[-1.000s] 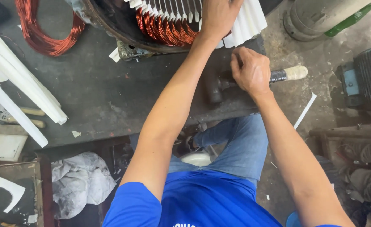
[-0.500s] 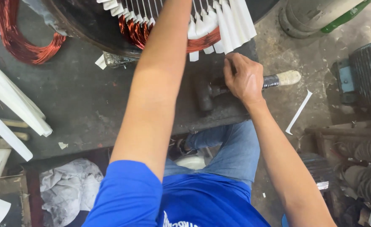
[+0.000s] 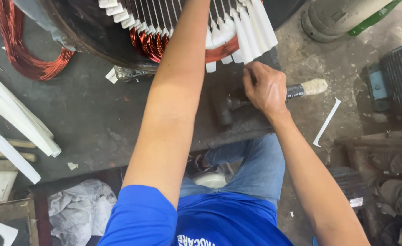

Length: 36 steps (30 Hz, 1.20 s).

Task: Inserting and securing white insulation strips into the slots of an electric motor stator using a mallet.

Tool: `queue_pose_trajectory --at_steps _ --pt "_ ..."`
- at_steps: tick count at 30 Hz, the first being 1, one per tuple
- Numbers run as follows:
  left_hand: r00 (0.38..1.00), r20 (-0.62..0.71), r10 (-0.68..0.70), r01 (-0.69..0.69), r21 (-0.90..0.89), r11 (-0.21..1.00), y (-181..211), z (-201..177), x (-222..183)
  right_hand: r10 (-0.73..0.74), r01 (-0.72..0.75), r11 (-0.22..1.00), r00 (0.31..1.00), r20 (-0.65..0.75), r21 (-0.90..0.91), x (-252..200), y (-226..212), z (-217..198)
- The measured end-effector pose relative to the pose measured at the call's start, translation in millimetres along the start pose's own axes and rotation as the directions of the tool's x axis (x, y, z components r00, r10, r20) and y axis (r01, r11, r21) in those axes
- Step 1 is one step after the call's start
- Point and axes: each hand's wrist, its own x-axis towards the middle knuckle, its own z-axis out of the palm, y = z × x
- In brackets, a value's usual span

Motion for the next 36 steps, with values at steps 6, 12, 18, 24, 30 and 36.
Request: queue_pose_trajectory --at_steps 6,12,18,24,30,36 --pt "0.998 0.058 0.017 -0.018 0.016 1.0 29 -16 -26 -0.008 0.008 1.0 0.999 -0.045 -0.01 -1 -2 -3" --pt "0.999 0.047 0.015 -0.019 0.096 0.995 39 -50 -61 -0.059 0.065 0.992 0.996 -0.059 0.109 5 -15 -18" --pt "0.956 0.241 0.167 -0.249 0.364 0.897 6 -31 -141 0.02 -0.009 0.987 0.997 -0.068 0.16 4 -8 -12" --pt "0.965 0.229 0.126 -0.226 0.489 0.843 5 -24 -146 0.036 -0.033 0.989 0.999 -0.017 0.147 6 -7 -12" --pt "0.967 0.231 0.104 -0.205 0.474 0.856 6 -23 -148 0.085 -0.081 0.977 0.996 -0.01 0.195 4 -7 -13" --pt "0.969 0.232 0.085 -0.179 0.423 0.888 3 -23 -148 0.095 -0.082 0.975 0.994 -0.051 0.208 3 -8 -13"
